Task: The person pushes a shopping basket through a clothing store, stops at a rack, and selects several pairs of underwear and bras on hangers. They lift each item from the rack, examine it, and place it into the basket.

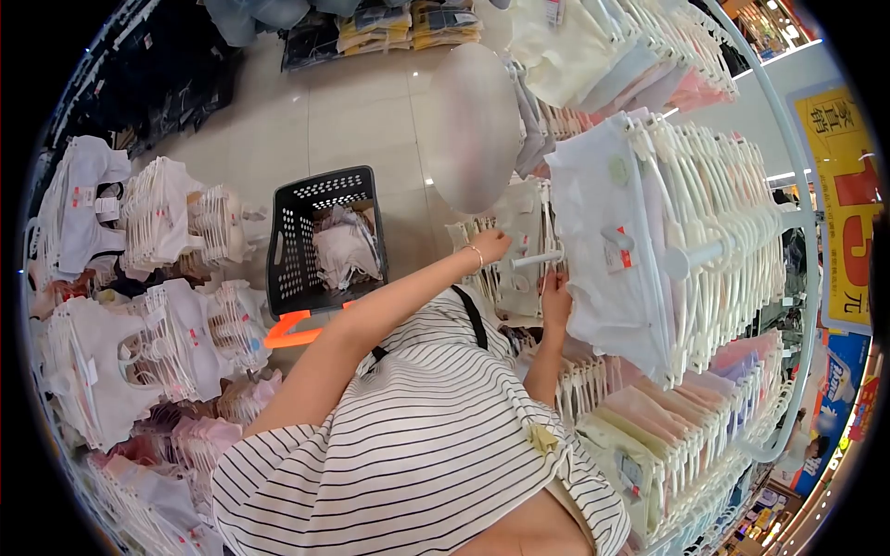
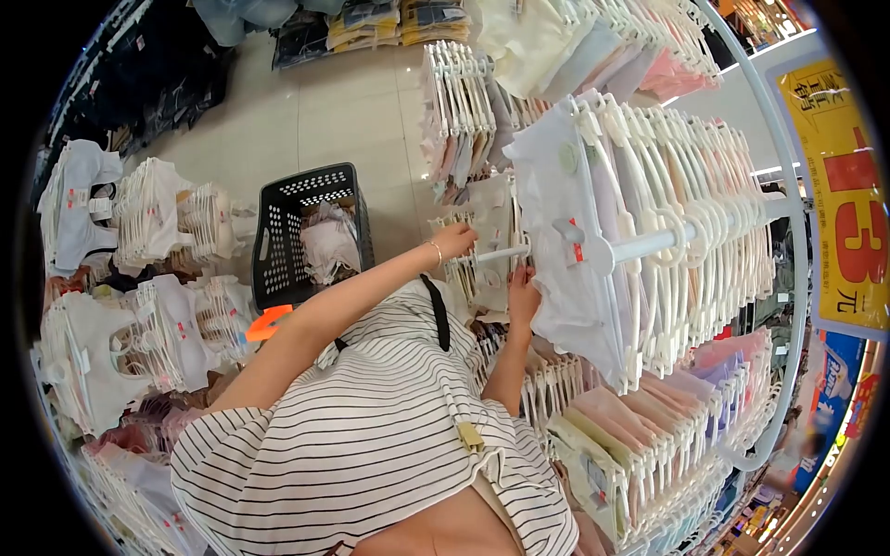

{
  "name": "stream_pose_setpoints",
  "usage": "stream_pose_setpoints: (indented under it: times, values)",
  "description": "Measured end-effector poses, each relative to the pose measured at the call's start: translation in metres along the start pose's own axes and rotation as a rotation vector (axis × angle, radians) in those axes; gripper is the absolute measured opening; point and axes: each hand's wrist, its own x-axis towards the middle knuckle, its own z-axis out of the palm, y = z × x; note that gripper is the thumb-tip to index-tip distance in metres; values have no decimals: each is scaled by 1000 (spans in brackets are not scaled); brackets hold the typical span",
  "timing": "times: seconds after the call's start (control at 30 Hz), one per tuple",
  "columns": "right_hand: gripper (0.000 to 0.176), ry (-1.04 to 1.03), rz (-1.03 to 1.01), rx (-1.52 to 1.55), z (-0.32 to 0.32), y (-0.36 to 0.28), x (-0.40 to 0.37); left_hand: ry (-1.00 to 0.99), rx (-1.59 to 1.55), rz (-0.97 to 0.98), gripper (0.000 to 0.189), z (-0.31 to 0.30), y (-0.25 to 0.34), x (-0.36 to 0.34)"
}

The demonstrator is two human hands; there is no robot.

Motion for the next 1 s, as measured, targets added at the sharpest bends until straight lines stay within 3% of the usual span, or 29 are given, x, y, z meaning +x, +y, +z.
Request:
stream_pose_setpoints:
  times: [0.03,0.13,0.17,0.27,0.33,0.37,0.47,0.57,0.67,0.77,0.87,0.93,0.97,1.0]
  values:
    - [22,-6,4,5,1,-3,0,-8,-105,10,38,2,10,-5]
    - [20,13,-11,-34,3,-9,-4,56,50,280,36,5,41,-25]
    - [19,27,-22,-53,5,-11,-5,91,217,411,35,8,53,-32]
    - [19,214,-462,-520,8,-24,-17,170,675,755,37,22,72,-51]
    - [20,276,-429,-650,8,-21,-22,183,920,925,40,30,73,-58]
    - [23,308,-412,-714,9,-19,-24,137,942,877,43,34,70,-57]
    - [38,262,-403,-55,15,-10,-21,39,964,781,50,45,56,-49]
    - [51,344,-748,-769,14,-67,-39,39,935,777,55,46,52,-48]
    - [53,139,-739,-433,17,-58,-33,26,958,737,56,46,57,-52]
    - [56,185,-411,-896,16,-63,-41,-18,909,634,56,43,60,-44]
    - [56,318,-423,-930,21,-37,-32,-59,737,488,54,30,58,-39]
    - [51,462,-639,-1095,22,-57,-33,-64,506,394,52,10,66,-53]
    - [48,534,-746,-1175,23,-64,-34,108,331,504,46,13,43,-41]
    - [45,495,-655,-1171,23,-60,-30,191,180,506,43,9,33,-38]
